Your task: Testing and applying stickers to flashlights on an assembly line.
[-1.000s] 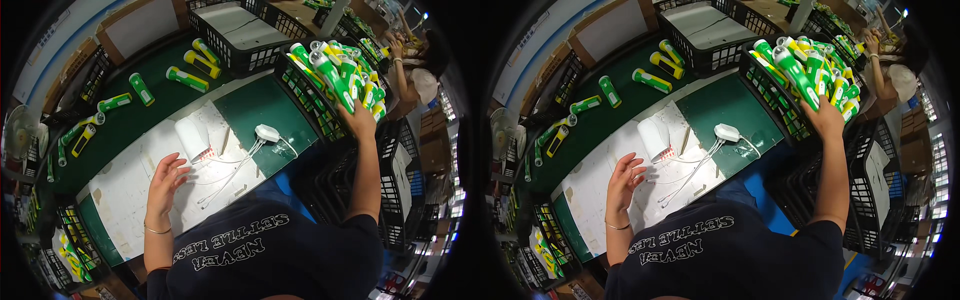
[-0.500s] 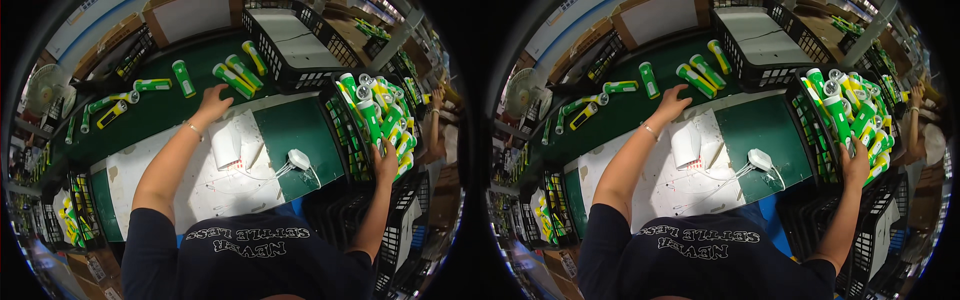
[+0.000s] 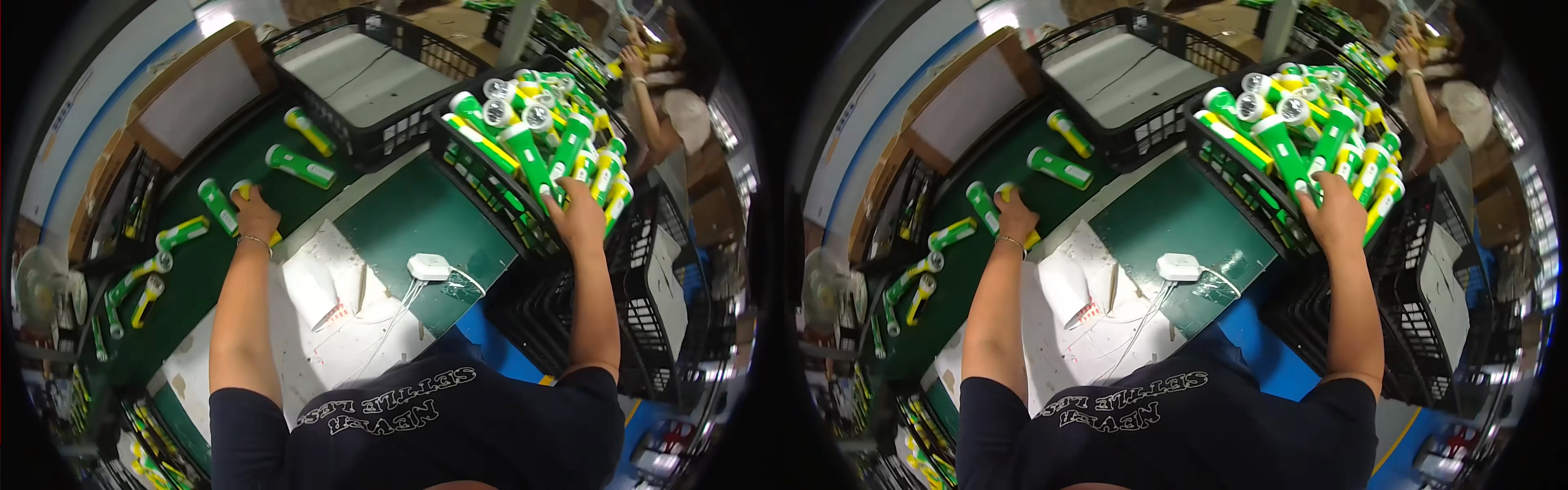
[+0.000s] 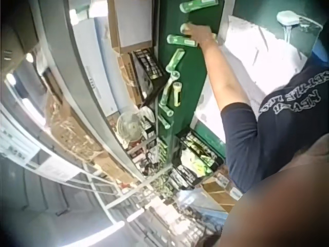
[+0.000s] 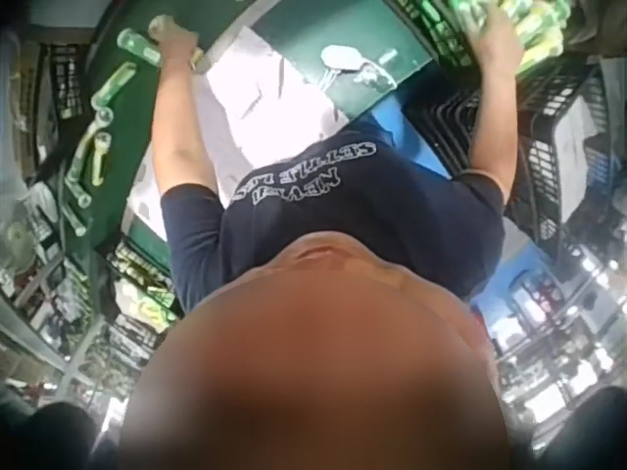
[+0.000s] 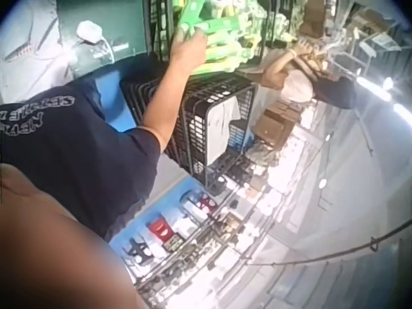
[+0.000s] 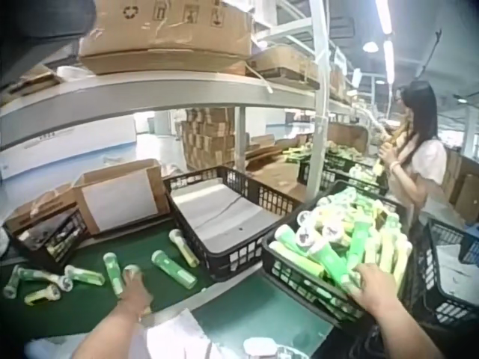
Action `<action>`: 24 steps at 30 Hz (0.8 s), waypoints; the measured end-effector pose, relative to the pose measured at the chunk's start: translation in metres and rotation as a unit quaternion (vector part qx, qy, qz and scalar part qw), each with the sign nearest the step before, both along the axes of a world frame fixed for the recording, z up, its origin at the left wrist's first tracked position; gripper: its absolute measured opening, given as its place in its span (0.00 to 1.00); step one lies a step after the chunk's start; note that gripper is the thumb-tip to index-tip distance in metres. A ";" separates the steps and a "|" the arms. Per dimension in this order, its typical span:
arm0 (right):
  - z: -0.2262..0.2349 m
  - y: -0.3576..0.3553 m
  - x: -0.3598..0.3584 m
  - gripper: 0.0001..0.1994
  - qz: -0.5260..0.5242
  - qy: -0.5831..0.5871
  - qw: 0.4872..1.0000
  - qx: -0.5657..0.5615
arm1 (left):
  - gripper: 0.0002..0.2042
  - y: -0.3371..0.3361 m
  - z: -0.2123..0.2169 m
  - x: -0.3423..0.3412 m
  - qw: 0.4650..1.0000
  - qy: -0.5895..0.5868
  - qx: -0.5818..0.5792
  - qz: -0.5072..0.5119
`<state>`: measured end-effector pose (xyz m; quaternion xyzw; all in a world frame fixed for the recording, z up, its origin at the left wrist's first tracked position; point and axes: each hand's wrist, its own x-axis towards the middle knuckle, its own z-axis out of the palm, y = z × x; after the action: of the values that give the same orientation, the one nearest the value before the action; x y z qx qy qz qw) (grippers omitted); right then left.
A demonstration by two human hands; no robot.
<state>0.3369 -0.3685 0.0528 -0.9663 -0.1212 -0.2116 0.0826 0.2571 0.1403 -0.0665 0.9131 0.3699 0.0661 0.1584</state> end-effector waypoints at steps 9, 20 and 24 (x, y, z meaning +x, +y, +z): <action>-0.012 0.099 -0.065 0.10 0.311 0.140 0.902 0.266 | 0.23 -0.056 0.042 -0.100 0.611 -0.369 -0.698 -0.050; -0.054 0.200 -0.181 0.12 0.503 0.460 0.712 0.170 | 0.20 -0.124 0.038 -0.203 0.432 -0.424 -0.793 0.069; -0.057 0.194 -0.182 0.13 0.475 0.484 0.721 0.143 | 0.20 -0.132 0.030 -0.219 0.534 -0.416 -0.727 0.113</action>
<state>0.1552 -0.1745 -0.0044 -0.7294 -0.4765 0.3373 0.3567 0.0380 0.0088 -0.0370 0.3034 0.2832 0.1647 0.8948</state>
